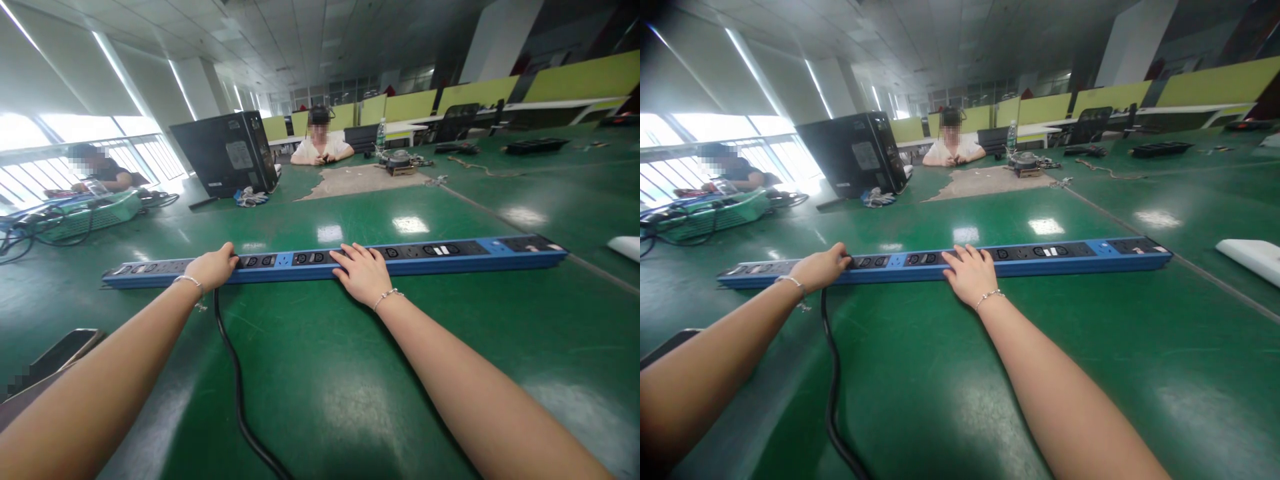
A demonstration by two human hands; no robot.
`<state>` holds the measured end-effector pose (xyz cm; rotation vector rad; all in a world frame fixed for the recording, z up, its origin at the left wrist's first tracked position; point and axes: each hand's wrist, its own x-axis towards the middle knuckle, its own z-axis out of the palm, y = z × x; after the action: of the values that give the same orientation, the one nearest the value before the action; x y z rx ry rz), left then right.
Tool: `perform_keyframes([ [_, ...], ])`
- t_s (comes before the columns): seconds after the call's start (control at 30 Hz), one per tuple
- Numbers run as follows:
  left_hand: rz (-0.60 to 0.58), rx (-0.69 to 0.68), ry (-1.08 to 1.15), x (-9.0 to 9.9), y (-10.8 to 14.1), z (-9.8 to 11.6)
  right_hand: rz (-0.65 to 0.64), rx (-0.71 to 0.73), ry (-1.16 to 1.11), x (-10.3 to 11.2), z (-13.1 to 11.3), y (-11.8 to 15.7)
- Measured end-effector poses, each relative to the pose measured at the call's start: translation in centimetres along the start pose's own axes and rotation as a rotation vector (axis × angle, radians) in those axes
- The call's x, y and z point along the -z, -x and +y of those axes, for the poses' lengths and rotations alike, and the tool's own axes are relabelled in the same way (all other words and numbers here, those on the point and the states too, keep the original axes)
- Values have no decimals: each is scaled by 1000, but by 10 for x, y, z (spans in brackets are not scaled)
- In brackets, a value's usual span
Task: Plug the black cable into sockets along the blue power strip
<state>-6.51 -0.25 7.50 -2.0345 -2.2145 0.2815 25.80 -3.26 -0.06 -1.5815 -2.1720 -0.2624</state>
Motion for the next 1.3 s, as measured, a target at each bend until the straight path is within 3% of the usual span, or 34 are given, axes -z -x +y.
perform_keyframes([
  [0.23, -31, -54, 5, 5, -5, -3, 2, 1, -4, 0, 1, 0],
  [0.6, 43, -8, 54, -1, 3, -4, 2, -2, 5, 1, 1, 0],
  [0.7, 54, 58, 83, 21, 8, -5, -10, 1, 7, 2, 0, 0],
  [0.8, 240, 179, 136, 65, 16, -10, -12, 5, 4, 2, 0, -1],
  [0.87, 253, 137, 174, 92, 21, -10, -7, -1, 1, 1, 0, -1],
  [0.93, 183, 38, 202, 106, 23, -4, -5, -8, -2, 0, 0, -1],
  [1.03, 84, -47, 209, 94, 21, 16, -4, -4, -5, -1, 1, -1],
  [1.2, 58, -107, 279, 49, 7, 54, 16, 2, -2, -1, 1, 0],
  [1.3, 42, -137, 306, 39, 2, 68, 13, 1, 0, 1, 1, 0],
])
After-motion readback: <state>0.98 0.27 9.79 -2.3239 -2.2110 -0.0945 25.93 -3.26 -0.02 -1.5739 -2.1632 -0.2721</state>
